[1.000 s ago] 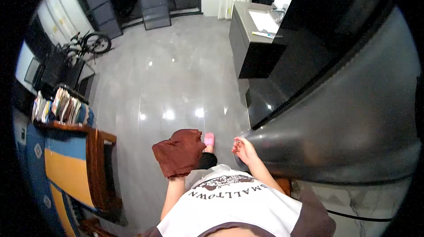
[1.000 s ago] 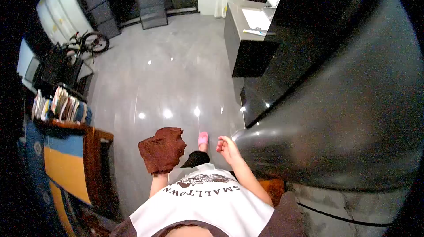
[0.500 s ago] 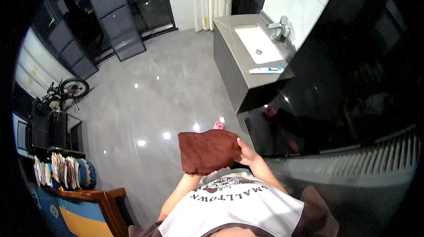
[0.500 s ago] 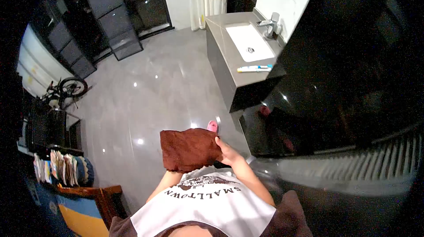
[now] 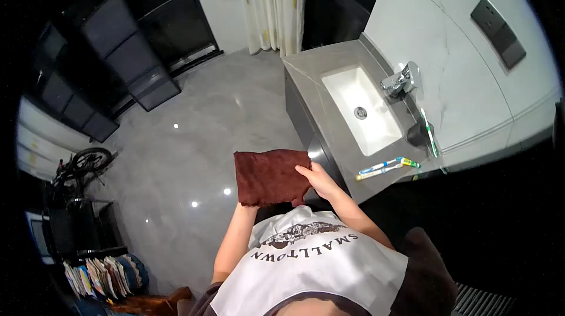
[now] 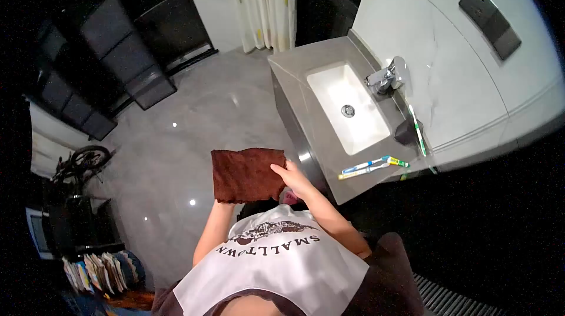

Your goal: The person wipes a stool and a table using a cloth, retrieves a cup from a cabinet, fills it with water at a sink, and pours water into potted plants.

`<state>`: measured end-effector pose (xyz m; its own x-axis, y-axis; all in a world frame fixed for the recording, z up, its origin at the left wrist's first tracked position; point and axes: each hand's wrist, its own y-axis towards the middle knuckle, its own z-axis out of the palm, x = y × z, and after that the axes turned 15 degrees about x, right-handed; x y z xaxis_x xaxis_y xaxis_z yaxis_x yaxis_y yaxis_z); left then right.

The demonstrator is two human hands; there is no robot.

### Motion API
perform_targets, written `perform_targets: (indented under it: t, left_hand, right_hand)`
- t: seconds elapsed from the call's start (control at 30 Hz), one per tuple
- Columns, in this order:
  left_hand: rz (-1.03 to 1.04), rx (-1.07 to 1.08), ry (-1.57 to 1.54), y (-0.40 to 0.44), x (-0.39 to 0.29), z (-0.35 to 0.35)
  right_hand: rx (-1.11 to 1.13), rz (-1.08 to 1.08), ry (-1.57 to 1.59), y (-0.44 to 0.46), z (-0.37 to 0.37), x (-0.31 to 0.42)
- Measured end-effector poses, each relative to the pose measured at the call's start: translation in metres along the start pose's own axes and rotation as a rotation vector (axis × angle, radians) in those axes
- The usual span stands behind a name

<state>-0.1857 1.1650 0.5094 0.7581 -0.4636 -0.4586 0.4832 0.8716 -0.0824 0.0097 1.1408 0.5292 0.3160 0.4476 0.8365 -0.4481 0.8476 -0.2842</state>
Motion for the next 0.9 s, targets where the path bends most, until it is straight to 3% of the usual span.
perform_targets:
  t: [0.17,0.23,0.3,0.47,0.5,0.57,0.63,0.67,0.73,0.8,0.87,0.9]
  left_hand:
    - [-0.354,0.08,-0.268,0.118,-0.057,0.008]
    - [-0.541,0.081,0.093,0.179,-0.066,-0.008]
    - [-0.672,0.116,0.224,0.241,-0.077,-0.008]
    - [-0.517,0.396,0.768,0.411,-0.084,-0.017]
    - [-0.369,0.466,1.005,0.439,-0.079,-0.026]
    - [-0.174,0.446,1.55,0.48,-0.083,-0.038]
    - [0.095,0.466,1.594,0.499,-0.088,-0.066]
    - [0.06,0.497,1.598,0.504,-0.088,-0.086]
    - [-0.296,0.173,1.556,0.497,-0.089,-0.126]
    - [-0.558,0.344,1.741,0.471,-0.083,-0.141]
    - [-0.416,0.836,1.803,0.441,-0.069,-0.134]
    - [-0.189,1.145,1.781,0.432,-0.061,-0.134]
  right_hand:
    - [-0.277,-0.205,0.077,0.065,-0.057,0.025]
    - [-0.406,-0.195,0.038,0.094,-0.073,0.05]
    - [-0.504,-0.327,0.066,0.122,-0.092,0.068]
    - [-0.796,-0.461,-0.065,0.192,-0.15,0.109]
    - [-0.847,-0.476,-0.176,0.204,-0.169,0.1]
    - [-1.068,-0.346,0.049,0.218,-0.168,0.103]
    - [-1.128,-0.343,0.046,0.215,-0.161,0.096]
    - [-1.173,-0.325,0.09,0.212,-0.155,0.094]
    - [-1.209,-0.276,0.187,0.201,-0.133,0.086]
    - [-1.226,-0.254,0.287,0.192,-0.109,0.066]
    - [-1.116,-0.19,0.329,0.189,-0.087,0.044]
    - [-1.145,-0.188,0.352,0.19,-0.081,0.038]
